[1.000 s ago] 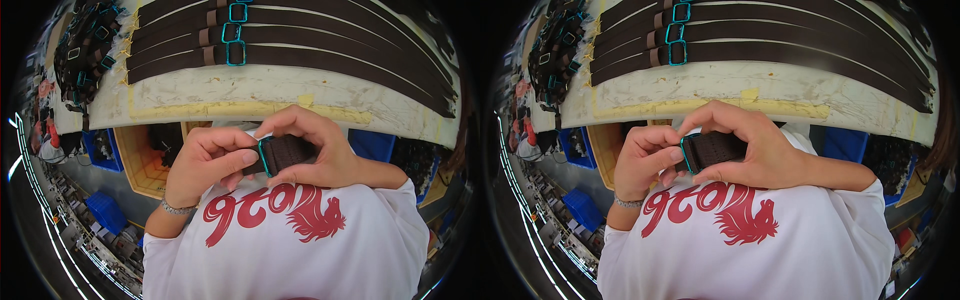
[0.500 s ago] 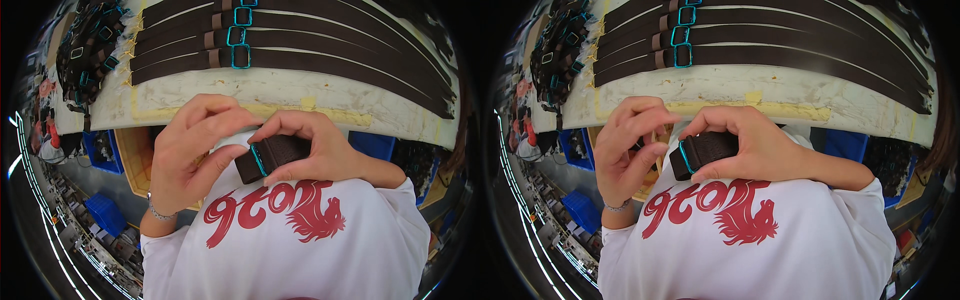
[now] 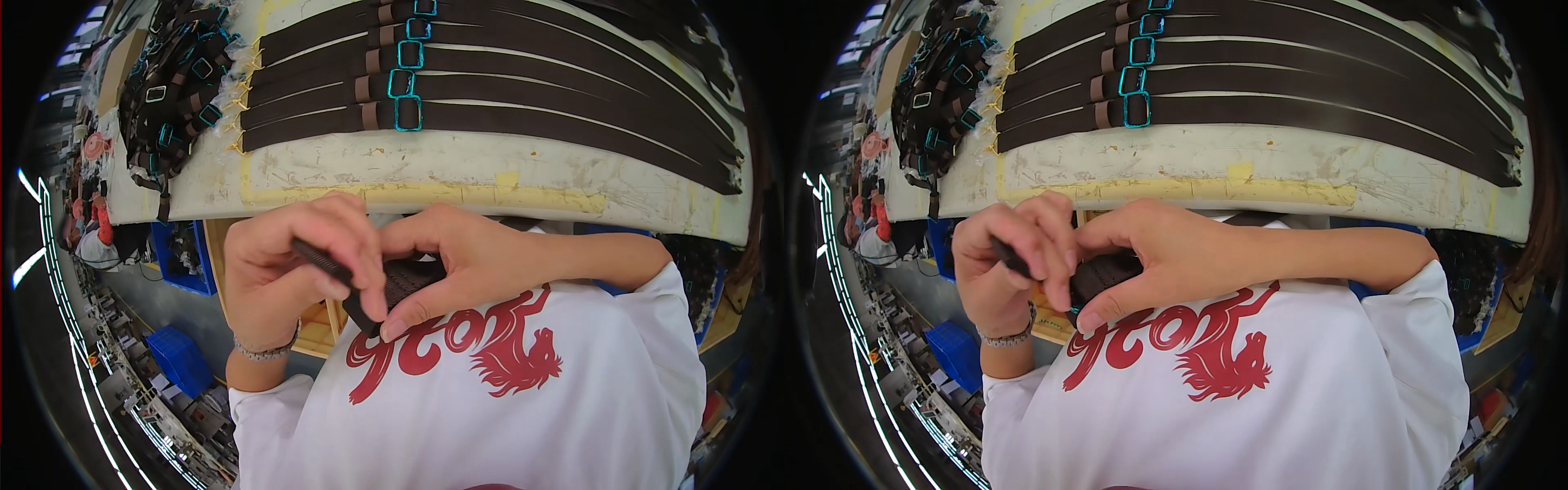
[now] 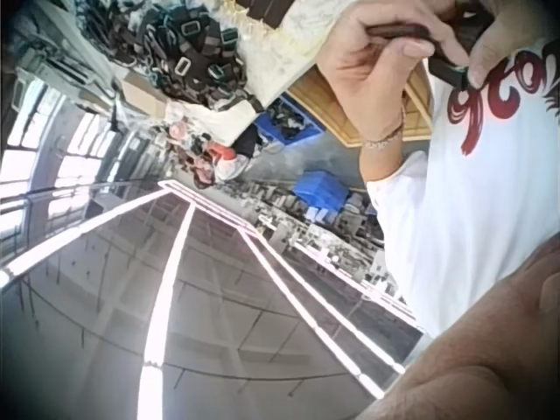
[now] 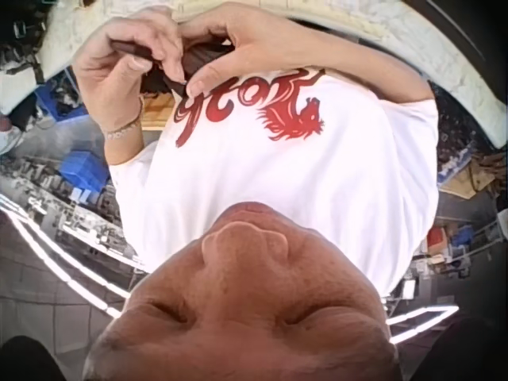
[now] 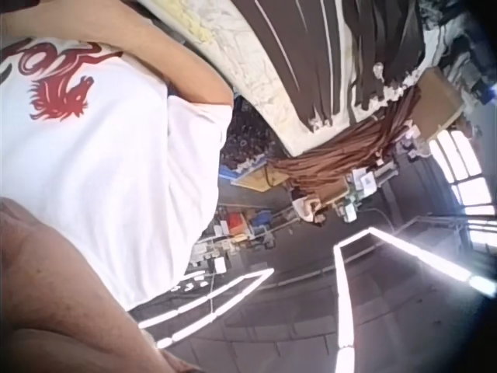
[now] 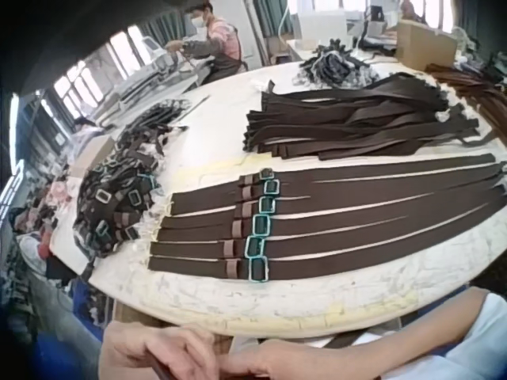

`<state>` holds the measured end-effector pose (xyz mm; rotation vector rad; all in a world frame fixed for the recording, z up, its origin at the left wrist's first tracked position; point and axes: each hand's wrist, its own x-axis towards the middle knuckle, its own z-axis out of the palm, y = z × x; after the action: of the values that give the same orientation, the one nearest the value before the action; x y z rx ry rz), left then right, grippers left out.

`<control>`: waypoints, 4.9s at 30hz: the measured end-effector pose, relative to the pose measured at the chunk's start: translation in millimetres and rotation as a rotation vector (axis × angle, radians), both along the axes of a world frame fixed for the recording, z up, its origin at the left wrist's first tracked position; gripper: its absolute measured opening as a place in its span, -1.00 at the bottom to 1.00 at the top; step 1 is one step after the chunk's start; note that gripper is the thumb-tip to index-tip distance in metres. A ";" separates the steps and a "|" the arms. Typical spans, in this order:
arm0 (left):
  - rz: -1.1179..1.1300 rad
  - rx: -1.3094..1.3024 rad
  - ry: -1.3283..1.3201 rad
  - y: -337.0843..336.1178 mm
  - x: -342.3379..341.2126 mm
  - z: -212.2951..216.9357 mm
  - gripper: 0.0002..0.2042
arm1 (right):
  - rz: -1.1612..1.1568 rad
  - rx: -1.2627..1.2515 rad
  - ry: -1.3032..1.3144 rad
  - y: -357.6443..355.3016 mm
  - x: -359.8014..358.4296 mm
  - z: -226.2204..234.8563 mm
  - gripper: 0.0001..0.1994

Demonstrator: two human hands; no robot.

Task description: The person assembles brown fabric belts by threading them through teal and gold metal buckles. They repeatedly pick up a belt, thread it through a buckle, and place the finished unit on a table alongside others.

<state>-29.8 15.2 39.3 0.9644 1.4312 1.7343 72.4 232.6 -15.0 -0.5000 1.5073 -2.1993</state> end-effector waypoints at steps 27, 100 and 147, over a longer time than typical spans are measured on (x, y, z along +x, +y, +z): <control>0.164 0.023 -0.071 46.0 9.3 7.8 -0.86 | -1.199 1.133 1.091 83.3 -63.3 3.5 -0.44; 0.226 -0.476 -0.044 65.2 34.3 -60.9 -0.86 | -0.497 -0.323 -0.454 34.2 -1.3 -13.6 -0.52; 0.099 -0.428 1.057 35.0 14.2 -12.2 -0.41 | -0.341 0.060 -0.418 15.6 17.4 -5.7 -0.42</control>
<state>-15.6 50.2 27.1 1.6705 2.3833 0.8491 89.7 248.2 -20.6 0.2464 1.4989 -2.3056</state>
